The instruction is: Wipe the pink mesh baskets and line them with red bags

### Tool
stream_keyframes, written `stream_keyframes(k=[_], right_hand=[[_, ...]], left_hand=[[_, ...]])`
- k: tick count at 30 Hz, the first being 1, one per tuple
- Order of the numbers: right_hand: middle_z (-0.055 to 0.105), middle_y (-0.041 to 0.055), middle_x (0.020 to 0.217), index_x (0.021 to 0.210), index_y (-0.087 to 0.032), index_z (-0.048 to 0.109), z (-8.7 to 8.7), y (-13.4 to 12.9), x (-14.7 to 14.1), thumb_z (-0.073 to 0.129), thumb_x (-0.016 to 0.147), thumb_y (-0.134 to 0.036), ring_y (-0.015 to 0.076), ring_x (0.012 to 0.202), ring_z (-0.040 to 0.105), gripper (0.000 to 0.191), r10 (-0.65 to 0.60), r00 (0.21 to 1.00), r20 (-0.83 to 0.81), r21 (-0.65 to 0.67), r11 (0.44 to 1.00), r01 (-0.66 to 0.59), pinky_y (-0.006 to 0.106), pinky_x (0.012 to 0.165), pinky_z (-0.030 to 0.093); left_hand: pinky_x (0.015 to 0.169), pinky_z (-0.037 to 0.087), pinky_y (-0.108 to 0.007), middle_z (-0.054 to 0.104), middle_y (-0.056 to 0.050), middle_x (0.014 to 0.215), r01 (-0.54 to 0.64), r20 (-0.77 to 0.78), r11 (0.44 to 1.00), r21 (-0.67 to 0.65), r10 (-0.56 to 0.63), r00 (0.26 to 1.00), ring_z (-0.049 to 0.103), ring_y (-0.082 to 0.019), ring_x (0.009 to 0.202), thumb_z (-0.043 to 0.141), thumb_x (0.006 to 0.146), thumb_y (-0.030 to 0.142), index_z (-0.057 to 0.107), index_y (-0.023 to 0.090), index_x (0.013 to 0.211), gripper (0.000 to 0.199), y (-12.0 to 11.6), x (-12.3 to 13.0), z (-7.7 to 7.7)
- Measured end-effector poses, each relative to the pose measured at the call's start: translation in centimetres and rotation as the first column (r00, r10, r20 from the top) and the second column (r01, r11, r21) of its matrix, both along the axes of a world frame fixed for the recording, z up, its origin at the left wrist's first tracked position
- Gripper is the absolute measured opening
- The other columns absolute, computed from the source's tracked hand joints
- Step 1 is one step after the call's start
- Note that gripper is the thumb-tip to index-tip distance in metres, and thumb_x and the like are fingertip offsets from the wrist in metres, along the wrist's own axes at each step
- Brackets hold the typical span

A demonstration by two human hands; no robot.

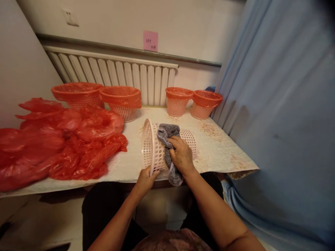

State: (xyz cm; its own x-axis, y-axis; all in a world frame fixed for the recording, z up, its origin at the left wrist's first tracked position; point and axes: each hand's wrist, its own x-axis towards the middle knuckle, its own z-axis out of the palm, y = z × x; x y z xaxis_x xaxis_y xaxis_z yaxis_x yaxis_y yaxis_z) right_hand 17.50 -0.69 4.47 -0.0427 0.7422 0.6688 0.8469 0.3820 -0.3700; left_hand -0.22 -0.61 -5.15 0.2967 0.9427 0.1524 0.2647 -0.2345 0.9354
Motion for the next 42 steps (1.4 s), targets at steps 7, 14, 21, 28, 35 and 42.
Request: stream_keyframes(k=[7,14,21,28,35,42], right_hand=[[0.064,0.0063,0.116,0.111,-0.020,0.065,-3.0,2.4,8.8,0.045,0.076,-0.014,0.0213,0.108,0.056,0.041,-0.291,0.956,-0.033,-0.086,0.954,0.287,0.034,0.097,0.042],[0.066,0.0101,0.111,0.111,-0.016,0.066,-5.2,2.2,12.3,0.043,0.077,-0.021,0.0230,0.100,0.059,0.042,-0.483,0.865,-0.134,-0.186,0.870,0.457,0.033,0.090,0.044],[0.066,0.0066,0.111,0.108,-0.019,0.066,-0.4,1.9,6.1,0.046,0.075,-0.014,0.0213,0.102,0.058,0.039,-0.278,0.959,-0.060,-0.084,0.958,0.272,0.033,0.092,0.043],[0.060,0.0067,0.121,0.118,-0.019,0.059,2.8,-0.8,-3.6,0.049,0.077,-0.012,0.0220,0.108,0.052,0.042,0.100,0.993,0.066,-0.017,0.995,-0.099,0.037,0.097,0.042],[0.057,0.0060,0.125,0.121,-0.019,0.058,1.3,-0.7,-4.2,0.048,0.077,-0.010,0.0231,0.111,0.050,0.046,0.058,0.996,0.061,0.022,0.998,-0.060,0.037,0.100,0.041],[0.059,0.0043,0.122,0.118,-0.022,0.060,1.4,0.2,-2.6,0.049,0.077,-0.010,0.0206,0.110,0.052,0.044,0.046,0.998,0.049,-0.001,0.999,-0.046,0.035,0.101,0.040]], left_hand=[[0.087,0.051,-0.036,0.074,-0.009,0.098,0.018,0.028,1.000,-0.007,-0.018,0.999,0.067,-0.023,0.092,0.055,0.079,0.034,0.068,0.012,0.098,0.032,1.0,-0.2,-0.2],[0.092,0.049,-0.036,0.073,-0.010,0.102,0.085,0.069,0.996,0.020,-0.086,0.994,0.066,-0.023,0.097,0.058,0.079,0.034,0.069,0.012,0.097,0.031,1.2,-0.3,-0.1],[0.081,0.052,-0.034,0.073,-0.009,0.093,0.075,0.083,0.997,-0.034,-0.072,0.994,0.067,-0.022,0.086,0.059,0.078,0.034,0.068,0.010,0.094,0.030,1.0,-0.1,1.9],[0.071,0.050,-0.029,0.070,-0.005,0.081,0.055,0.160,0.998,-0.020,-0.051,0.986,0.062,-0.019,0.075,0.057,0.074,0.031,0.067,0.010,0.085,0.026,1.3,0.8,4.4],[0.071,0.049,-0.028,0.070,-0.004,0.082,0.013,0.198,0.997,-0.072,0.001,0.980,0.061,-0.019,0.076,0.055,0.068,0.025,0.066,0.011,0.088,0.027,1.7,0.4,3.9],[0.083,0.051,-0.034,0.073,-0.007,0.092,0.062,0.151,0.995,-0.080,-0.049,0.987,0.065,-0.024,0.092,0.060,0.074,0.034,0.068,0.011,0.096,0.033,1.4,0.0,1.7]])
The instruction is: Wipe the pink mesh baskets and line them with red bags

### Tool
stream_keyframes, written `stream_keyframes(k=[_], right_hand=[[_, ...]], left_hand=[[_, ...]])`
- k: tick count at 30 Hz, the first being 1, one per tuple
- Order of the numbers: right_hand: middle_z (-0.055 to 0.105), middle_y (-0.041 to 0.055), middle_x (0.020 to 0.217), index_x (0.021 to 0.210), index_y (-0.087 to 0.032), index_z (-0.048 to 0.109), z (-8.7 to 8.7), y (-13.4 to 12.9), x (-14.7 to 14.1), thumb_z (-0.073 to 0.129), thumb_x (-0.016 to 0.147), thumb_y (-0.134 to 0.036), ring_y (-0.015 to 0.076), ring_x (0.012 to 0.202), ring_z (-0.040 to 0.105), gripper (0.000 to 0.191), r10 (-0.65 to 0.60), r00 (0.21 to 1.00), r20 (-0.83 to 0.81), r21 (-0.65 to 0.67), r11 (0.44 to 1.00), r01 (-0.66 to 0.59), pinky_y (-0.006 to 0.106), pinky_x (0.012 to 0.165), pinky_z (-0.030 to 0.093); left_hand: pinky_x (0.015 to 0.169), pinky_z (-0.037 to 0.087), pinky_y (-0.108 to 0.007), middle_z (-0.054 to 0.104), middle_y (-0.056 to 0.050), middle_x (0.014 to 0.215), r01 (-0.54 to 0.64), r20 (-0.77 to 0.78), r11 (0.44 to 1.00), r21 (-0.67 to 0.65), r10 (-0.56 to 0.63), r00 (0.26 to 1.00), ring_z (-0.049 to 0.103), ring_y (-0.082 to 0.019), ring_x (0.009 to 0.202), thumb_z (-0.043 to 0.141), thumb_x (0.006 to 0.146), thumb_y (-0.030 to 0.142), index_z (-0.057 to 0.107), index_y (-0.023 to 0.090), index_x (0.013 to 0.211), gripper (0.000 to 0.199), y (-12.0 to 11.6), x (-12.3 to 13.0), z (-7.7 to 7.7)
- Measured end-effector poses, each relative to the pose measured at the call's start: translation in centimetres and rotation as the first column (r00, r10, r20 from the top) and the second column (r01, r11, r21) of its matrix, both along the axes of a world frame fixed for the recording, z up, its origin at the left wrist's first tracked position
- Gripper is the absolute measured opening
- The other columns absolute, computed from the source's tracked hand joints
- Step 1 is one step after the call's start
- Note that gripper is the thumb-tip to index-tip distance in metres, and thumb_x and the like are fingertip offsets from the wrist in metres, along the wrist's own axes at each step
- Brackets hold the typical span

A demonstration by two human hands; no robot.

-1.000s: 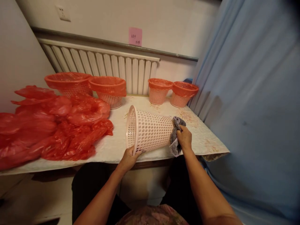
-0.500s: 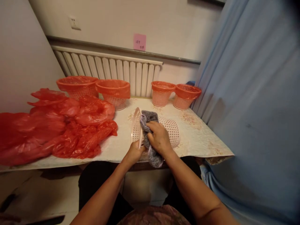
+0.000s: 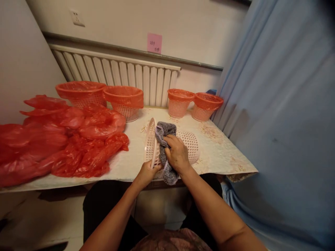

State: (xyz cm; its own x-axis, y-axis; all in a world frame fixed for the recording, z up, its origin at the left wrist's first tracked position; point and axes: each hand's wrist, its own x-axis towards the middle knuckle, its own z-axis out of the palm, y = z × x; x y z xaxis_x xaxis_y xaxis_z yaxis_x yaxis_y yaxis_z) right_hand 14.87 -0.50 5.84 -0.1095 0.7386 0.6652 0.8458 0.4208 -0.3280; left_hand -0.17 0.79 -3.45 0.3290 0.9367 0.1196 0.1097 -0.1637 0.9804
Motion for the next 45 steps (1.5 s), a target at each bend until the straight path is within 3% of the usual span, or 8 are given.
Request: stream_keyframes(k=[8,12,16,19,22,30,37,45], right_hand=[[0.062,0.0044,0.119,0.112,-0.022,0.063,-2.2,1.7,7.3,0.047,0.076,-0.013,0.0202,0.109,0.055,0.040,-0.212,0.977,-0.032,-0.050,0.976,0.210,0.035,0.098,0.041],[0.065,0.0066,0.113,0.111,-0.020,0.065,-4.3,1.7,12.0,0.045,0.076,-0.017,0.0213,0.104,0.057,0.040,-0.388,0.919,-0.062,-0.098,0.919,0.381,0.033,0.093,0.043],[0.067,0.0081,0.108,0.110,-0.019,0.067,-5.1,1.4,14.0,0.043,0.077,-0.020,0.0222,0.097,0.060,0.041,-0.509,0.857,-0.082,-0.189,0.852,0.488,0.033,0.087,0.044],[0.067,0.0097,0.109,0.110,-0.018,0.067,-4.5,1.6,13.3,0.044,0.077,-0.021,0.0234,0.096,0.060,0.041,-0.539,0.838,-0.082,-0.196,0.834,0.517,0.033,0.085,0.044],[0.067,0.0097,0.111,0.111,-0.017,0.067,-3.1,2.3,11.1,0.045,0.076,-0.019,0.0239,0.099,0.060,0.041,-0.483,0.872,-0.084,-0.151,0.871,0.468,0.033,0.087,0.044],[0.066,0.0052,0.112,0.108,-0.019,0.066,1.0,2.8,1.9,0.046,0.073,-0.011,0.0208,0.104,0.057,0.041,-0.099,0.993,-0.060,-0.042,0.994,0.097,0.034,0.096,0.042],[0.059,0.0072,0.123,0.119,-0.017,0.060,0.1,0.7,-2.2,0.048,0.076,-0.010,0.0219,0.111,0.051,0.045,0.026,0.999,-0.028,0.025,0.999,-0.025,0.036,0.101,0.039],[0.060,0.0046,0.122,0.117,-0.020,0.062,-0.5,1.2,-1.6,0.049,0.077,-0.010,0.0218,0.108,0.052,0.043,-0.005,0.999,-0.043,0.028,1.000,0.007,0.035,0.099,0.041]], left_hand=[[0.086,0.052,-0.035,0.074,-0.010,0.098,0.004,-0.023,1.000,0.005,-0.004,1.000,0.068,-0.023,0.090,0.059,0.077,0.033,0.069,0.011,0.097,0.032,0.5,-0.4,-0.7],[0.086,0.052,-0.035,0.074,-0.009,0.098,-0.003,-0.030,1.000,0.030,0.004,1.000,0.068,-0.023,0.091,0.060,0.075,0.031,0.069,0.011,0.097,0.031,0.4,-0.3,-0.3],[0.085,0.052,-0.035,0.075,-0.008,0.093,-0.008,-0.062,1.000,0.025,0.009,0.998,0.067,-0.023,0.090,0.060,0.073,0.030,0.069,0.012,0.093,0.029,0.2,-0.3,0.1],[0.085,0.052,-0.034,0.075,-0.008,0.095,0.013,-0.048,1.000,0.021,-0.012,0.999,0.067,-0.023,0.091,0.060,0.073,0.029,0.070,0.012,0.094,0.029,0.2,-0.4,0.4],[0.086,0.051,-0.034,0.074,-0.008,0.097,0.035,-0.028,0.999,0.027,-0.034,0.999,0.067,-0.023,0.091,0.060,0.074,0.029,0.069,0.012,0.097,0.031,0.3,-0.4,0.5],[0.096,0.046,-0.037,0.072,-0.009,0.106,0.004,-0.004,1.000,0.011,-0.004,1.000,0.065,-0.025,0.100,0.061,0.071,0.029,0.067,0.011,0.103,0.037,1.0,-0.3,0.0],[0.079,0.051,-0.035,0.073,-0.008,0.086,0.025,-0.036,1.000,0.006,-0.025,0.999,0.065,-0.024,0.082,0.057,0.075,0.034,0.067,0.009,0.093,0.032,1.3,-0.8,-0.1],[0.096,0.046,-0.037,0.072,-0.009,0.104,0.027,-0.083,0.998,0.053,-0.022,0.996,0.064,-0.025,0.101,0.059,0.074,0.034,0.067,0.012,0.103,0.037,1.9,-1.4,-3.0]])
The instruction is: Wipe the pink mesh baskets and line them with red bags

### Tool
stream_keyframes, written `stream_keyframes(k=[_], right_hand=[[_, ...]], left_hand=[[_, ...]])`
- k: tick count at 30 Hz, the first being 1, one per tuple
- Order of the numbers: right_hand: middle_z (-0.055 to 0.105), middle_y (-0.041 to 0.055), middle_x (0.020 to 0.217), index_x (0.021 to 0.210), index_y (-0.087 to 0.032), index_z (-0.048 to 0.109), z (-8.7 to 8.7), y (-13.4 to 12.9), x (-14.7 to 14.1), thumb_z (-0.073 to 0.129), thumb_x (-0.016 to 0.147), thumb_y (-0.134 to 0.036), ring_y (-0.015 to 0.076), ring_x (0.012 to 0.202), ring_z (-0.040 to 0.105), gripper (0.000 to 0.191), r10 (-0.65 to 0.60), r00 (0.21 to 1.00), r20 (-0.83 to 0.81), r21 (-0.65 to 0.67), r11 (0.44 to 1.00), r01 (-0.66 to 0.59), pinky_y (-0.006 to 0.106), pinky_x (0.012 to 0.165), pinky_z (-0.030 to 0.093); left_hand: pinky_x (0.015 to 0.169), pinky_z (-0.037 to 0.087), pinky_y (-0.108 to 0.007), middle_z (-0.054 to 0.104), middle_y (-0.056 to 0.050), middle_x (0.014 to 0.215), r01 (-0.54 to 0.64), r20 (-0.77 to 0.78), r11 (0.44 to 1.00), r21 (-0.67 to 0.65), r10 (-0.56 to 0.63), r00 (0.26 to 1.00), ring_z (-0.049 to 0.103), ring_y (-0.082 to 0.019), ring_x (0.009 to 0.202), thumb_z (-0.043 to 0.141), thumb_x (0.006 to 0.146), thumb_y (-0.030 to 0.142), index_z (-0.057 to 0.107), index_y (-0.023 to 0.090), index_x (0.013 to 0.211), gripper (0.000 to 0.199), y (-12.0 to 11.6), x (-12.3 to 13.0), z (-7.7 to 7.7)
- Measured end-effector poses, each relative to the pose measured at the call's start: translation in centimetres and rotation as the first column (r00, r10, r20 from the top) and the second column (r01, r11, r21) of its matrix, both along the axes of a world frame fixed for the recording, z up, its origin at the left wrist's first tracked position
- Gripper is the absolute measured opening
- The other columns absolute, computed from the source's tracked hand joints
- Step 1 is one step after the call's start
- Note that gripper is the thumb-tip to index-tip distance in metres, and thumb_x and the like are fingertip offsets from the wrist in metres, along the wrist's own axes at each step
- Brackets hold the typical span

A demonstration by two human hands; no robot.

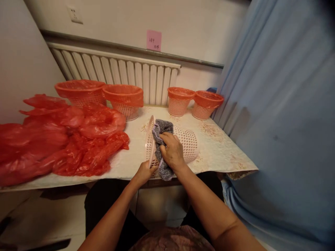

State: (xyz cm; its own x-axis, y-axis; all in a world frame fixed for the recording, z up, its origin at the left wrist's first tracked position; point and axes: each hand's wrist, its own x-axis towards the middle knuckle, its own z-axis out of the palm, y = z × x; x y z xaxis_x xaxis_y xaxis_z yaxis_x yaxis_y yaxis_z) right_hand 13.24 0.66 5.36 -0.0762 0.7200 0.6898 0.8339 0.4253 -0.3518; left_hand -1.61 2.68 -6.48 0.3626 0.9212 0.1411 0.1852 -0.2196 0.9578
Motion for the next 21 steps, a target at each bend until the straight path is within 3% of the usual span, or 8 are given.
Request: stream_keyframes(k=[3,7,11,17,21], right_hand=[[0.060,0.0037,0.122,0.117,-0.022,0.062,-0.1,-0.1,-0.1,0.049,0.078,-0.010,0.0222,0.107,0.052,0.043,-0.021,1.000,0.004,0.007,1.000,0.021,0.035,0.098,0.041],[0.059,0.0036,0.124,0.119,-0.023,0.061,-0.8,-0.2,1.1,0.049,0.078,-0.010,0.0214,0.109,0.052,0.044,-0.018,1.000,0.024,0.005,1.000,0.018,0.035,0.100,0.040],[0.059,0.0046,0.124,0.117,-0.022,0.062,-2.6,-0.2,5.1,0.049,0.077,-0.011,0.0208,0.112,0.052,0.043,-0.088,0.996,0.008,-0.009,0.996,0.088,0.034,0.100,0.039],[0.064,0.0070,0.114,0.109,-0.018,0.064,-6.1,-0.3,13.1,0.044,0.075,-0.015,0.0215,0.107,0.055,0.040,-0.355,0.928,-0.112,-0.040,0.935,0.353,0.036,0.097,0.041],[0.066,0.0091,0.106,0.106,-0.017,0.066,-6.8,-0.4,15.0,0.042,0.074,-0.017,0.0226,0.100,0.058,0.039,-0.462,0.869,-0.175,-0.106,0.887,0.450,0.036,0.092,0.044]], left_hand=[[0.097,0.045,-0.038,0.072,-0.010,0.108,-0.028,-0.020,1.000,0.013,0.028,0.999,0.063,-0.026,0.105,0.060,0.074,0.035,0.067,0.012,0.105,0.040,0.0,0.1,-0.2],[0.093,0.049,-0.039,0.073,-0.010,0.104,-0.072,-0.072,0.997,-0.031,0.069,0.995,0.066,-0.027,0.098,0.061,0.073,0.037,0.068,0.011,0.106,0.043,-0.2,0.2,0.8],[0.095,0.048,-0.041,0.073,-0.011,0.105,-0.078,-0.115,0.997,-0.028,0.074,0.991,0.066,-0.028,0.099,0.060,0.073,0.036,0.068,0.009,0.105,0.043,-0.1,0.2,0.9],[0.100,0.045,-0.040,0.070,-0.010,0.114,-0.023,-0.117,0.998,0.050,0.029,0.993,0.063,-0.026,0.108,0.058,0.077,0.037,0.066,0.010,0.112,0.045,0.2,0.3,0.0],[0.100,0.045,-0.041,0.070,-0.010,0.114,-0.003,-0.127,0.998,0.061,0.011,0.992,0.063,-0.026,0.107,0.058,0.077,0.034,0.066,0.010,0.113,0.044,0.0,0.4,0.4]])
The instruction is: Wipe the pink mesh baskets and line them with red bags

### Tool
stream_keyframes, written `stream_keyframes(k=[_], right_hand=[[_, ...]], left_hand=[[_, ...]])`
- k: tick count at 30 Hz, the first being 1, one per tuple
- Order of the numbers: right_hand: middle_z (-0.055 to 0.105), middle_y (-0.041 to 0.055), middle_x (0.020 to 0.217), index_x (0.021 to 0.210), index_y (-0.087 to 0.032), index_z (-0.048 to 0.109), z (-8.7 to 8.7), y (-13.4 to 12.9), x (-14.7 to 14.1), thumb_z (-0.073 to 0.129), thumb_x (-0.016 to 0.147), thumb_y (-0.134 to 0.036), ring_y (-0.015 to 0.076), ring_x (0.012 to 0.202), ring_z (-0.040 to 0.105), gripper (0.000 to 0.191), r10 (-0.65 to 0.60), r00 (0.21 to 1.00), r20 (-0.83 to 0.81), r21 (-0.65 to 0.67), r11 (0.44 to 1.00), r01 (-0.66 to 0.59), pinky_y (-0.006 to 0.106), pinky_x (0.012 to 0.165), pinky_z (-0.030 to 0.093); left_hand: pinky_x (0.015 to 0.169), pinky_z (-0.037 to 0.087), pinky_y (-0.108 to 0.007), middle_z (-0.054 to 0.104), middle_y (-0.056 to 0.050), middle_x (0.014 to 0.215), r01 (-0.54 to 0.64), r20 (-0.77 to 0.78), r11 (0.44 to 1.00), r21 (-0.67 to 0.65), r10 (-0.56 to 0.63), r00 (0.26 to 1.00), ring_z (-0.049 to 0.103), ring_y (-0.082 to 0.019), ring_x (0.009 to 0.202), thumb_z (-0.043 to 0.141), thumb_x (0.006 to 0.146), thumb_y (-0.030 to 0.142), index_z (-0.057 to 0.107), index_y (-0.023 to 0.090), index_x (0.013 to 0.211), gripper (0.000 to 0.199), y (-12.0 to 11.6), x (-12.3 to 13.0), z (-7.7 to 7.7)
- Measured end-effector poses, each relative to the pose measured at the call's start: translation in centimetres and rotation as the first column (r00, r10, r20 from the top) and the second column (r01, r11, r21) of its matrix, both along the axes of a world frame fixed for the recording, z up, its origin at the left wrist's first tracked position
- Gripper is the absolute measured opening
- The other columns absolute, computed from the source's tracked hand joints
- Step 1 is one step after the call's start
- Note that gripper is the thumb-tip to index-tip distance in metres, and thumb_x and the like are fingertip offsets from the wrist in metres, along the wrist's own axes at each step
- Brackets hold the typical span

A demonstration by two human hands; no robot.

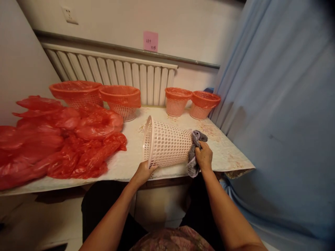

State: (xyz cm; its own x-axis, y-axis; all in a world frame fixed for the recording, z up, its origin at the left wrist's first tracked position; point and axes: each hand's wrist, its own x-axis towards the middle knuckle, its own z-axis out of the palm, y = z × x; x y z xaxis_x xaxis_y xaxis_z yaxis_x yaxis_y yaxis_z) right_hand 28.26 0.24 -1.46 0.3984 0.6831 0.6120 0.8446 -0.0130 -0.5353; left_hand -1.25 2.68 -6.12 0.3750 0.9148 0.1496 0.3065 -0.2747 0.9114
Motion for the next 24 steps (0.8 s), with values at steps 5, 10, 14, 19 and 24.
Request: stream_keyframes(k=[5,10,14,19,24], right_hand=[[0.066,0.0100,0.111,0.108,-0.016,0.067,2.3,0.9,-2.4,0.044,0.074,-0.017,0.0232,0.101,0.058,0.041,0.000,1.000,0.007,-0.033,0.999,0.000,0.035,0.093,0.044],[0.066,0.0065,0.111,0.108,-0.018,0.066,6.7,2.2,-7.1,0.045,0.074,-0.013,0.0207,0.103,0.058,0.040,0.267,0.961,0.072,-0.035,0.963,-0.266,0.032,0.094,0.042],[0.065,0.0042,0.114,0.110,-0.020,0.064,9.2,1.6,-11.5,0.048,0.075,-0.011,0.0196,0.105,0.056,0.040,0.482,0.865,0.141,-0.054,0.876,-0.480,0.033,0.097,0.041],[0.056,0.0074,0.127,0.125,-0.018,0.055,7.5,-1.8,-16.4,0.049,0.078,-0.013,0.0234,0.111,0.048,0.048,0.504,0.839,0.204,-0.043,0.861,-0.506,0.038,0.099,0.040],[0.054,0.0075,0.129,0.127,-0.018,0.055,4.6,-3.4,-17.1,0.050,0.079,-0.011,0.0254,0.108,0.046,0.049,0.477,0.838,0.266,-0.028,0.873,-0.488,0.039,0.098,0.041]], left_hand=[[0.103,0.043,-0.040,0.070,-0.011,0.114,0.011,0.001,1.000,-0.015,-0.011,1.000,0.062,-0.026,0.109,0.061,0.074,0.031,0.068,0.010,0.108,0.041,-0.3,0.1,1.3],[0.102,0.043,-0.039,0.070,-0.010,0.114,0.047,0.038,0.998,-0.037,-0.045,0.998,0.063,-0.025,0.106,0.062,0.072,0.029,0.068,0.011,0.107,0.040,-0.8,-0.1,2.1],[0.092,0.049,-0.038,0.073,-0.009,0.102,0.022,0.097,0.990,-0.139,-0.009,0.995,0.066,-0.026,0.096,0.064,0.068,0.031,0.069,0.010,0.100,0.038,-1.1,0.0,2.9],[0.076,0.051,-0.033,0.073,-0.006,0.081,-0.088,0.105,0.979,-0.181,0.108,0.989,0.064,-0.025,0.081,0.056,0.069,0.032,0.069,0.010,0.086,0.030,-1.0,0.0,4.4],[0.073,0.050,-0.030,0.071,-0.004,0.083,-0.063,0.128,0.990,-0.125,0.079,0.989,0.062,-0.022,0.079,0.052,0.068,0.027,0.067,0.011,0.088,0.030,-0.8,-0.1,5.2]])
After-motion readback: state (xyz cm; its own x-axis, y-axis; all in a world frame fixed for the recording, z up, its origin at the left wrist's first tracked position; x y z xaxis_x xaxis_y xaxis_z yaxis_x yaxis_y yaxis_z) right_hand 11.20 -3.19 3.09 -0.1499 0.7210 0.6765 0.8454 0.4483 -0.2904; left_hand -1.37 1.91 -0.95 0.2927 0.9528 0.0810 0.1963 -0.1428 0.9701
